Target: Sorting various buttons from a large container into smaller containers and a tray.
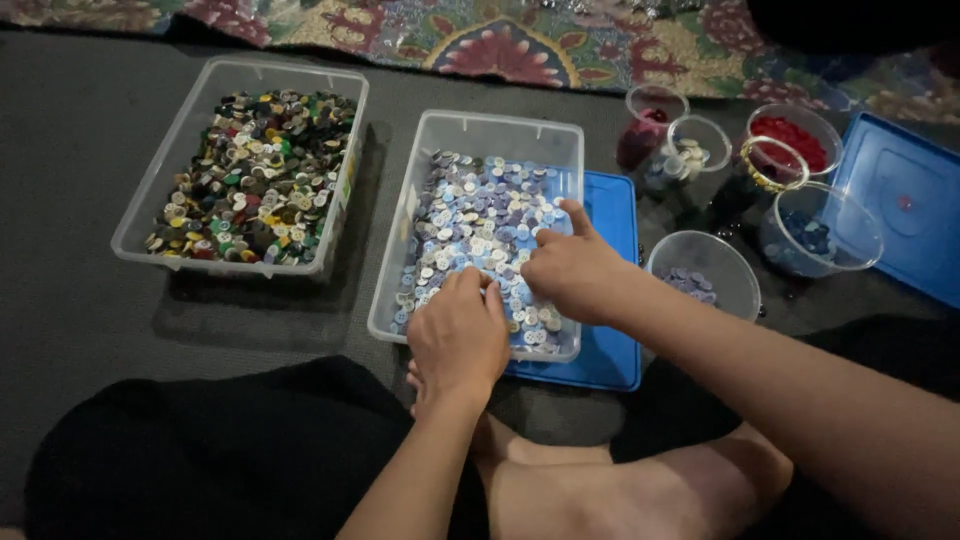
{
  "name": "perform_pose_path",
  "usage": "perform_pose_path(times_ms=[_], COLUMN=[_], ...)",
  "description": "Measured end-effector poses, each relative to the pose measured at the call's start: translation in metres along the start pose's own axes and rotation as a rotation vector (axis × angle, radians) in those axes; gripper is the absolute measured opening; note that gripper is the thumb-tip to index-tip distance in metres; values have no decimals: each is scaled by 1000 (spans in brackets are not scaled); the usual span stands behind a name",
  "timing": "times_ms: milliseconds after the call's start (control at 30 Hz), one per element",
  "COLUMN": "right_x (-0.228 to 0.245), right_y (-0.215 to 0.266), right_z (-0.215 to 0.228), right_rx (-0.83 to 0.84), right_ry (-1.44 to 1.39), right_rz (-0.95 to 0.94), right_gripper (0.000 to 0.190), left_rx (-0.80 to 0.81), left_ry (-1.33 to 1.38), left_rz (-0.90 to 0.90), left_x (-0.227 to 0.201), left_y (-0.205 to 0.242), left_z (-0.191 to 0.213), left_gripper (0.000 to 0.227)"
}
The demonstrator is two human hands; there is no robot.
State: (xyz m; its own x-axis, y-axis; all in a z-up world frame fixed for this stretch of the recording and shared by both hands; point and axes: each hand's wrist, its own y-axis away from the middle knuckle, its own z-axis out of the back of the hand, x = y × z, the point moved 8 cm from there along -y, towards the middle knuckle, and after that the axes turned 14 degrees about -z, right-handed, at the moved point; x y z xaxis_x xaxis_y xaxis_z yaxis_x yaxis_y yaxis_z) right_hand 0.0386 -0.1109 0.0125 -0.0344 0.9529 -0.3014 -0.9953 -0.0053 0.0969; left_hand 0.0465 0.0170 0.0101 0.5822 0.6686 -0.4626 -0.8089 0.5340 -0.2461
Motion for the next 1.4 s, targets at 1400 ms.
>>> perform_pose_path(times_ms=[1400], right_x=[-2], right_y=[83], right_z=[44], right_rx=[-7], right_ry=[-1423], right_rz=[-386], right_gripper=[24], left_rx=[-141], left_ry=[489], left_rz=[84], left_x=[-18], left_y=[49], left_z=[49], left_gripper=[12])
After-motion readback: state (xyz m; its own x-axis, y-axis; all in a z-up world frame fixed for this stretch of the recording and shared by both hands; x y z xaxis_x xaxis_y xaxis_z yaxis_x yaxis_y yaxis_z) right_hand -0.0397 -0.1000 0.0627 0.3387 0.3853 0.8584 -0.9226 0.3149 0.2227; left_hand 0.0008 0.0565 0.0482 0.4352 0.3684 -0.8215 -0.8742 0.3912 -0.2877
